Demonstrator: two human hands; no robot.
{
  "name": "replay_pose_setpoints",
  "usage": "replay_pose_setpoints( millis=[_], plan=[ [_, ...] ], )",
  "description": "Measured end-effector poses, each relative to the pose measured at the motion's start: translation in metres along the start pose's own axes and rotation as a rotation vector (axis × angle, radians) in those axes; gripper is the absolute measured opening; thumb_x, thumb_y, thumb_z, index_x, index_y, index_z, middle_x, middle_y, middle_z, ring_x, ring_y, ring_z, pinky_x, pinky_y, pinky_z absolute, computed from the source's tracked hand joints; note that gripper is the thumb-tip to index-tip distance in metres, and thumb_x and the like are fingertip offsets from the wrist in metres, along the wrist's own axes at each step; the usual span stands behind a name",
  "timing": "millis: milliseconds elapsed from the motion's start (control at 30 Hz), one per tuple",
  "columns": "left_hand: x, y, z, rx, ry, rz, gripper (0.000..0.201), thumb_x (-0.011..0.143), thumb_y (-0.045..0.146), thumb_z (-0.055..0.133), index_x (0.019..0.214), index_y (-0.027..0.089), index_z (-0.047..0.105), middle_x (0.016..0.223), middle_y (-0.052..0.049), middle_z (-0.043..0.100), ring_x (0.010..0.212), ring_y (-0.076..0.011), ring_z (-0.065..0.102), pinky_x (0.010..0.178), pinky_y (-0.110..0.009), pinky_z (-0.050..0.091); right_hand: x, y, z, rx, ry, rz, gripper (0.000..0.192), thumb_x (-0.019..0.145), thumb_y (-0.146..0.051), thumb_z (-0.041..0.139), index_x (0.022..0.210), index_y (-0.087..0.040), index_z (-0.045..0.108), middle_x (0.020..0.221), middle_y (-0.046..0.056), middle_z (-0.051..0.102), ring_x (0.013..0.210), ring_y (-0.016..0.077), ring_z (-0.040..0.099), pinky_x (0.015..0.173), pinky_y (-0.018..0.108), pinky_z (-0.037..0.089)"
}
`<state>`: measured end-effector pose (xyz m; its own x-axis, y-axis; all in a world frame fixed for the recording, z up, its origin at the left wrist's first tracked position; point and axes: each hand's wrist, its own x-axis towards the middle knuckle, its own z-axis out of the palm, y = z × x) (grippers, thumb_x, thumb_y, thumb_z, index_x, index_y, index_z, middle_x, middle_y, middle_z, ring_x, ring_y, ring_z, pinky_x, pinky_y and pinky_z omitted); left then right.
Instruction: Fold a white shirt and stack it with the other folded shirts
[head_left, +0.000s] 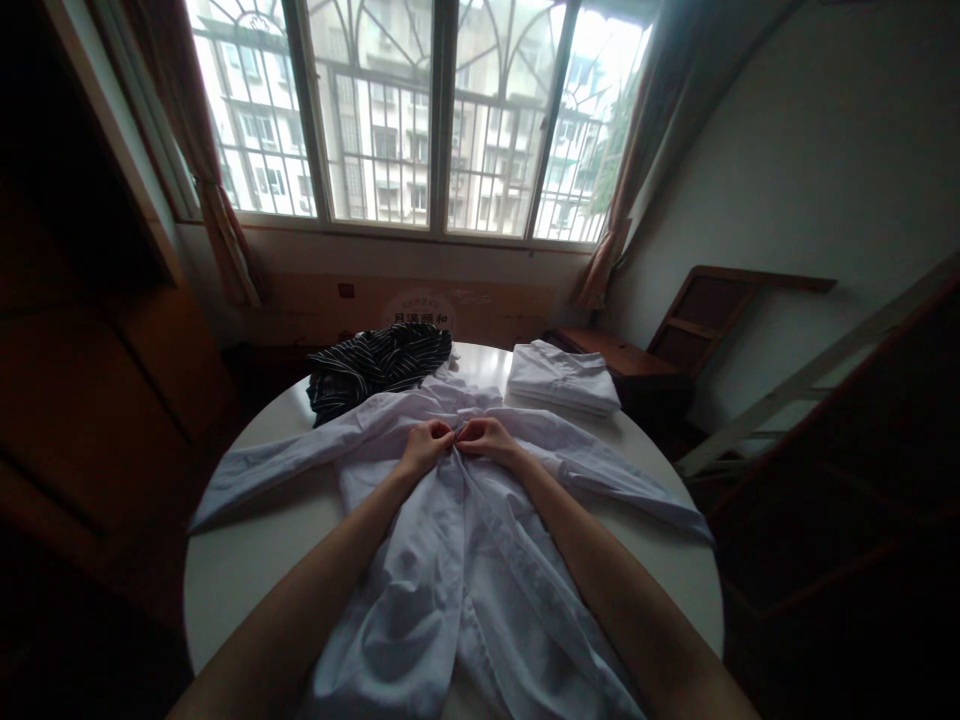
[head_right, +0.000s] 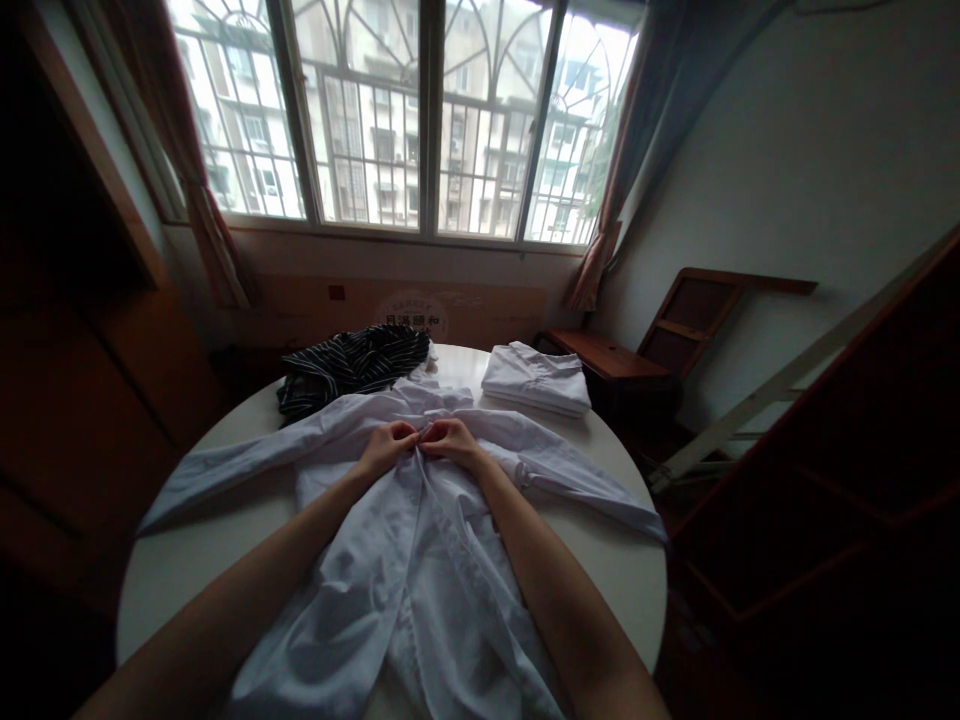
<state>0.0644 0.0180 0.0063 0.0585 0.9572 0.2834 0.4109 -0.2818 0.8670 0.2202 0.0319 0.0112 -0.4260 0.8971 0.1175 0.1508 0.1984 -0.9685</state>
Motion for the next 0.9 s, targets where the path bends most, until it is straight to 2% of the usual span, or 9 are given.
replay_pose_setpoints(
  millis=[467,700,800,900],
  plan=[
    [0.000,-0.003,-0.002,-0.013,-0.002,0.020,0.018,0.063,0.028,0.058,0.068,0.014,0.068,0.065,-0.005,0.066,0.063,-0.0171,0.059,0.057,-0.025,0.043,-0.003,-0.006,-0.002,0.030,-0.072,0.025,0.032,0.050,-0.038,0.073,0.065,-0.011,0.062,0.052,-0.003,0.056,0.048,0.0069,0.048,0.047,0.020,0.039],
    [0.003,-0.007,-0.001,-0.060,0.032,0.017,0.018,0.064,0.029,0.056,0.067,0.014,0.065,0.063,-0.003,0.064,0.059,-0.0151,0.058,0.057,-0.025,0.043,0.000,-0.002,-0.002,0.030,-0.088,0.049,0.032,0.054,-0.038,0.073,0.071,-0.013,0.065,0.058,-0.002,0.060,0.051,0.0082,0.053,0.051,0.021,0.042],
    [0.007,-0.011,-0.003,-0.054,0.046,-0.004,0.019,0.067,0.029,0.052,0.069,0.014,0.063,0.063,-0.003,0.063,0.058,-0.0146,0.057,0.057,-0.025,0.044,0.007,0.001,-0.006,0.045,-0.027,0.097,0.030,0.061,-0.040,0.068,0.074,-0.014,0.063,0.055,-0.002,0.060,0.048,0.0091,0.054,0.048,0.021,0.043],
    [0.011,-0.010,-0.016,-0.016,0.018,0.001,0.013,0.063,0.024,0.057,0.070,0.014,0.062,0.067,-0.004,0.064,0.061,-0.0153,0.058,0.059,-0.025,0.044,0.012,0.001,-0.016,-0.017,0.132,0.153,0.030,0.066,-0.034,0.064,0.089,-0.015,0.060,0.049,-0.003,0.057,0.042,0.0095,0.053,0.042,0.020,0.041]
  ],
)
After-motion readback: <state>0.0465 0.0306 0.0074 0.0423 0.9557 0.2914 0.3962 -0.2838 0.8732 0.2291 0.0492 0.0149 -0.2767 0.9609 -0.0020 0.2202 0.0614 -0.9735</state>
